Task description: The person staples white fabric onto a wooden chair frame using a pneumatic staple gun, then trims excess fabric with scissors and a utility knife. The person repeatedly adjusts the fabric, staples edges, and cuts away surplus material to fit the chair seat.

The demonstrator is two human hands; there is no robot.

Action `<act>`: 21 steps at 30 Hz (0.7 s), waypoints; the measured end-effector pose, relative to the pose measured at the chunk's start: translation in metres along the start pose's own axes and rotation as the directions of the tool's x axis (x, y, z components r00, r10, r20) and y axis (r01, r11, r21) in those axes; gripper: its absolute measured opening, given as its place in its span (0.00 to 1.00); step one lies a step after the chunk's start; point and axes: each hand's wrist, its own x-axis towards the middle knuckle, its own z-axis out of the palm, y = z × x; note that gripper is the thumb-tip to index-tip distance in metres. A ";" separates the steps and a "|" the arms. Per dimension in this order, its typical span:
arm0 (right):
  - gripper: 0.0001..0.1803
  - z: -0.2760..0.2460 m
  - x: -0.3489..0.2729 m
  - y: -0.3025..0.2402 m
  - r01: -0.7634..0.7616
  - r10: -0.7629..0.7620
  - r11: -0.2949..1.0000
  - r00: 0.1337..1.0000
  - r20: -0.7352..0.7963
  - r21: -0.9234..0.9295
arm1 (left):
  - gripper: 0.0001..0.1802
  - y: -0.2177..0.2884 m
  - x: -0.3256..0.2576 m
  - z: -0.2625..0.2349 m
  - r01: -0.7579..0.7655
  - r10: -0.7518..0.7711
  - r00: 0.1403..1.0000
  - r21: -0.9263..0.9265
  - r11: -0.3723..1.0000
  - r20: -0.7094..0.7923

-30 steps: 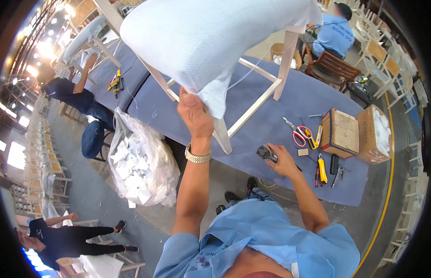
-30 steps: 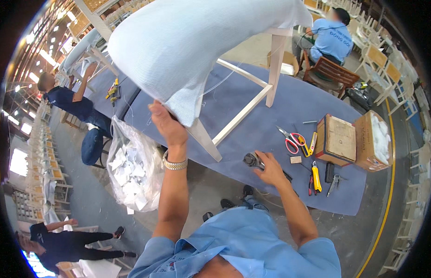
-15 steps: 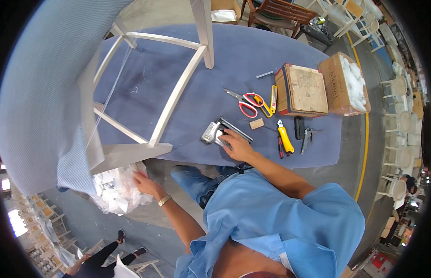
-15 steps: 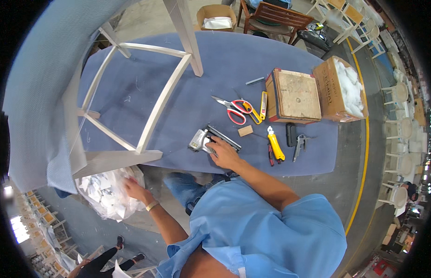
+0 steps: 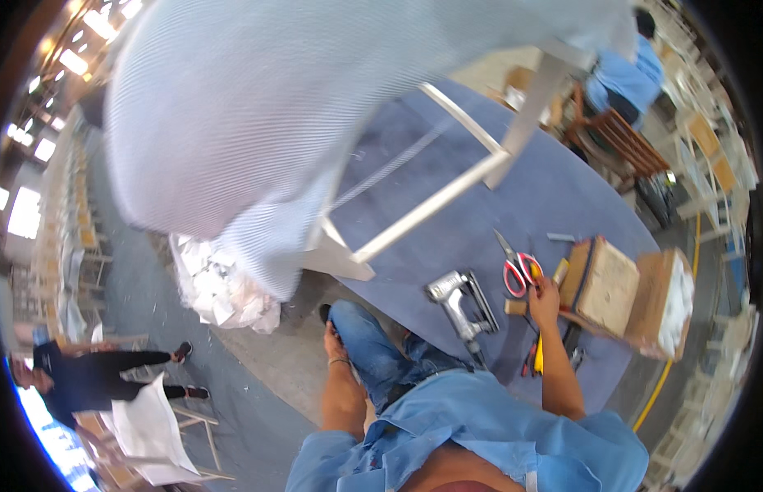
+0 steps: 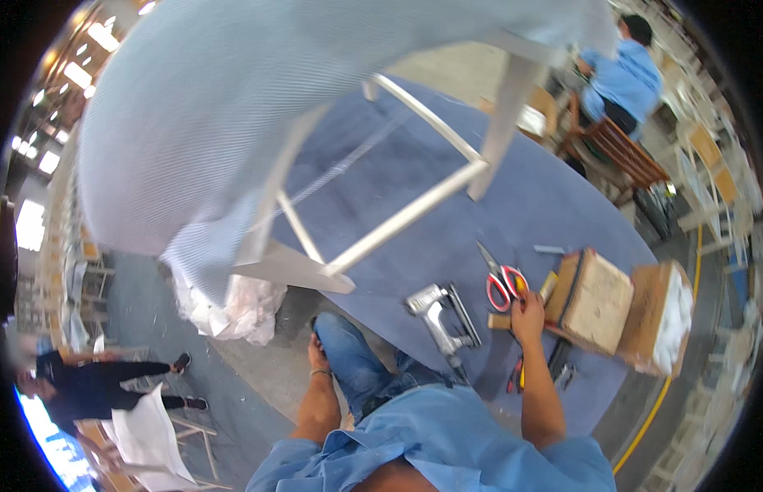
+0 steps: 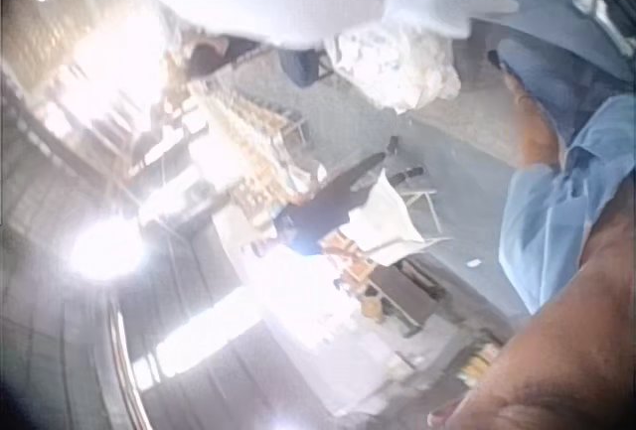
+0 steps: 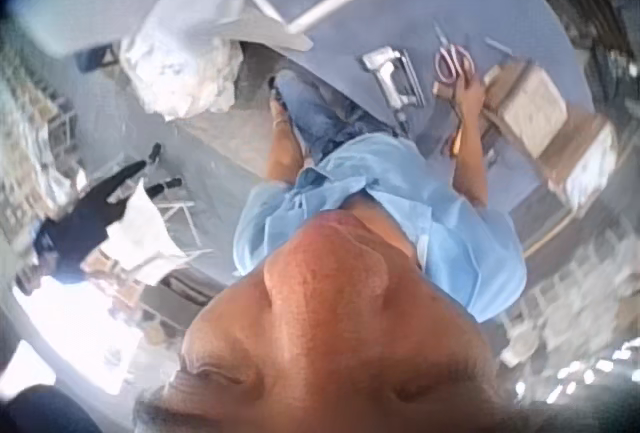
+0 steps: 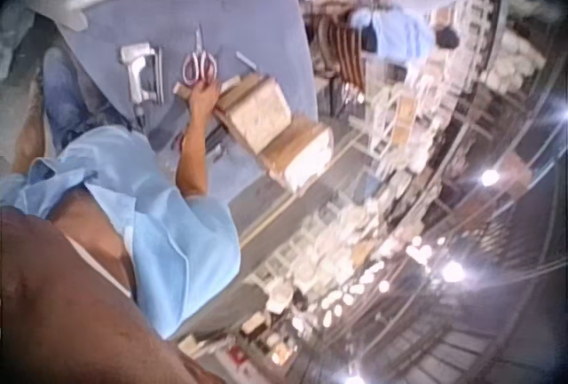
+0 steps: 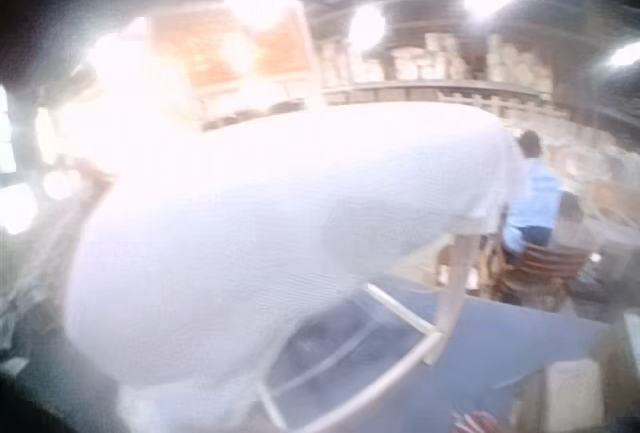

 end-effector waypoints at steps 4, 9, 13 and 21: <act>0.21 0.011 -0.006 -0.013 0.049 -0.049 0.999 0.994 -0.095 -0.011 | 0.37 -0.033 -0.019 0.007 0.043 -0.045 0.999 -0.132 0.990 -0.012; 0.26 0.000 -0.004 0.051 -0.035 0.011 0.961 0.996 -0.088 -0.274 | 0.41 -0.033 -0.041 0.024 0.077 -0.054 0.991 -0.190 0.979 0.122; 0.29 -0.004 0.001 0.028 -0.007 0.006 0.925 1.000 -0.004 -0.380 | 0.41 -0.004 -0.017 0.038 0.235 -0.207 0.967 -0.213 0.948 0.147; 0.21 -0.003 -0.016 0.015 -0.202 0.190 0.925 0.979 -0.067 -0.321 | 0.36 -0.006 -0.011 0.018 0.027 -0.041 0.992 -0.116 0.993 -0.117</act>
